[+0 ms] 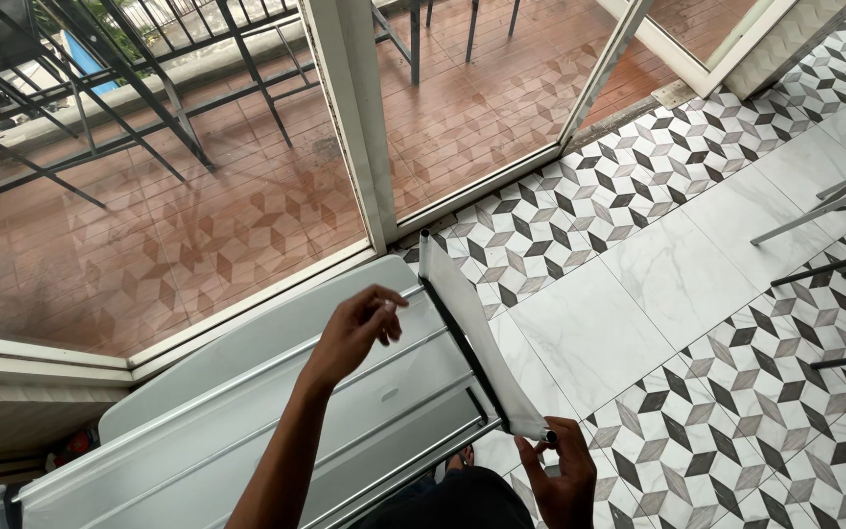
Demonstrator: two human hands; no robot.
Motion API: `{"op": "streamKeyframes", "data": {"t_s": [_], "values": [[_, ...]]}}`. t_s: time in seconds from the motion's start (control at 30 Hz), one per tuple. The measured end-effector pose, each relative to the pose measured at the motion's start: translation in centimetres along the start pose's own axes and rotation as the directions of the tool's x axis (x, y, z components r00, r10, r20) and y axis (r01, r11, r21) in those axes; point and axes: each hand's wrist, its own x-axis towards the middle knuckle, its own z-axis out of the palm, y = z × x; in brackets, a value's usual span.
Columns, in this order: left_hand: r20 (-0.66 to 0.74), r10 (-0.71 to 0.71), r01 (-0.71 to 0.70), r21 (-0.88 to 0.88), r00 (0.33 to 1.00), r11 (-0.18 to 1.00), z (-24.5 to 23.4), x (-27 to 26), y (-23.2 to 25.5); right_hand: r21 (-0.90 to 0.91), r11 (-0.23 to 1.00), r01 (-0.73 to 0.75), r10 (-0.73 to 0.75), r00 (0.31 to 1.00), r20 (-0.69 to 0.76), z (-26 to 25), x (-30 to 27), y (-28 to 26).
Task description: The person assembles a metal-framed drying rack by inserting multiple metal rods into the frame and attaching white plastic panels to the sides. The person handles rods and panels one at a time, fitting them into the rack structure on a tiled floor.
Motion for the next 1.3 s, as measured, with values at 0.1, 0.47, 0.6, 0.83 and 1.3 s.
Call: {"op": "streamKeyframes", "data": {"t_s": [0.1, 0.47, 0.6, 0.83, 1.3], "values": [[-0.099, 0.188, -0.172, 0.154, 0.977, 0.973, -1.3, 5.1, -1.2, -0.008, 0.997, 0.083, -0.083, 0.994, -0.073, 0.8, -0.5, -1.8], [0.008, 0.263, -0.262, 0.085, 0.965, 0.961, -0.1, 10.3, -8.7, -0.172, 0.985, 0.036, -0.076, 0.970, -0.231, 2.8, -1.7, -4.6], [0.009, 0.245, -0.244, 0.112, 0.970, 0.963, 0.3, 9.7, -7.7, -0.170, 0.985, 0.023, -0.072, 0.955, -0.288, 3.1, -1.9, -5.5], [0.036, 0.235, -0.237, 0.155, 0.971, 0.959, 0.3, 8.7, -6.6, -0.085, 0.995, 0.052, -0.076, 0.948, -0.308, 3.4, -2.3, -6.6], [0.065, 0.224, -0.233, 0.298, 0.972, 0.926, 0.6, 8.9, -6.9, 0.009, 0.998, 0.063, -0.058, 0.952, -0.300, 3.7, -2.9, -6.0]]}}
